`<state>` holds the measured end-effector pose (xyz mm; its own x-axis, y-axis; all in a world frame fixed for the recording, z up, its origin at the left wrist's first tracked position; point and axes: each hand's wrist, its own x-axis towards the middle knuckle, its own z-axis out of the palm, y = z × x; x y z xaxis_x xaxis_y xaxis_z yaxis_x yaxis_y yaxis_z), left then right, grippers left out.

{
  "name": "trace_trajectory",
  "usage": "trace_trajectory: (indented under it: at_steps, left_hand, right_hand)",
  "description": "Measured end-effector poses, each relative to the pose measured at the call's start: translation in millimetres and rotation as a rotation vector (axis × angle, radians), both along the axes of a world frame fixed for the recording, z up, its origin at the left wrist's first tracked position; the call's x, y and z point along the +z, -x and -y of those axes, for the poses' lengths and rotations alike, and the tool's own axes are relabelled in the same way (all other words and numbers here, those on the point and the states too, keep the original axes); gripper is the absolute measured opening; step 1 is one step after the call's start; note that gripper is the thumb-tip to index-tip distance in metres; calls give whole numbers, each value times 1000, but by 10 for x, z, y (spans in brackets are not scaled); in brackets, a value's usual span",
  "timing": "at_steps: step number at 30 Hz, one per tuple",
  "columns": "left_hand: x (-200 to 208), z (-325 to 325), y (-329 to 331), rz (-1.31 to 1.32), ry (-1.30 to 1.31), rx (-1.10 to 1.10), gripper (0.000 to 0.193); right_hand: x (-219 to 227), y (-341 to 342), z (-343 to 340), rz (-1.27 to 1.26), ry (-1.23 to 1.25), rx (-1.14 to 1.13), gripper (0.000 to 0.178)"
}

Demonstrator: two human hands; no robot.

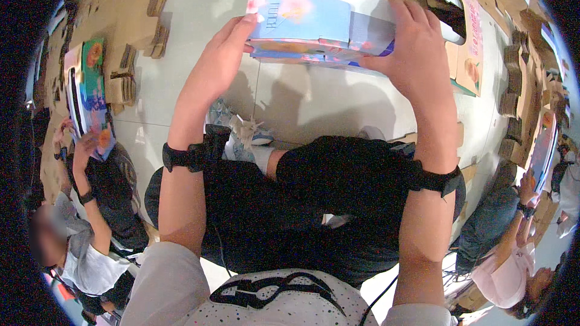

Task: Assembling colorful cardboard fruit boxes while sitting on the floor with others.

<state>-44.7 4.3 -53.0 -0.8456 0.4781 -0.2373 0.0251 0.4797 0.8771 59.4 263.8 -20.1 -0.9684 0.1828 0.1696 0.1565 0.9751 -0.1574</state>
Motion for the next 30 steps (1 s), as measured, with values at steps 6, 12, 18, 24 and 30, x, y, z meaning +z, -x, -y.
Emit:
trace_trajectory:
  at_steps: [6, 12, 18, 24, 30]
  left_hand:
    - [-78, 72, 82, -14, -21, 10, 60]
    - [-76, -19, 56, 40, -76, 142, 69]
    - [-60, -48, 63, -73, -151, 213, 76]
    - [82, -49, 17, -189, -153, 186, 75]
    - [-140, -52, 29, 26, -174, 110, 76]
  right_hand:
    - [-55, 47, 45, -111, 96, 188, 84]
    - [49, 15, 109, -34, 308, 124, 83]
    - [83, -49, -82, -122, 73, 125, 78]
    - [559, -417, -794, 99, 320, -304, 81]
    - [184, -701, -1521, 265, 396, -550, 88]
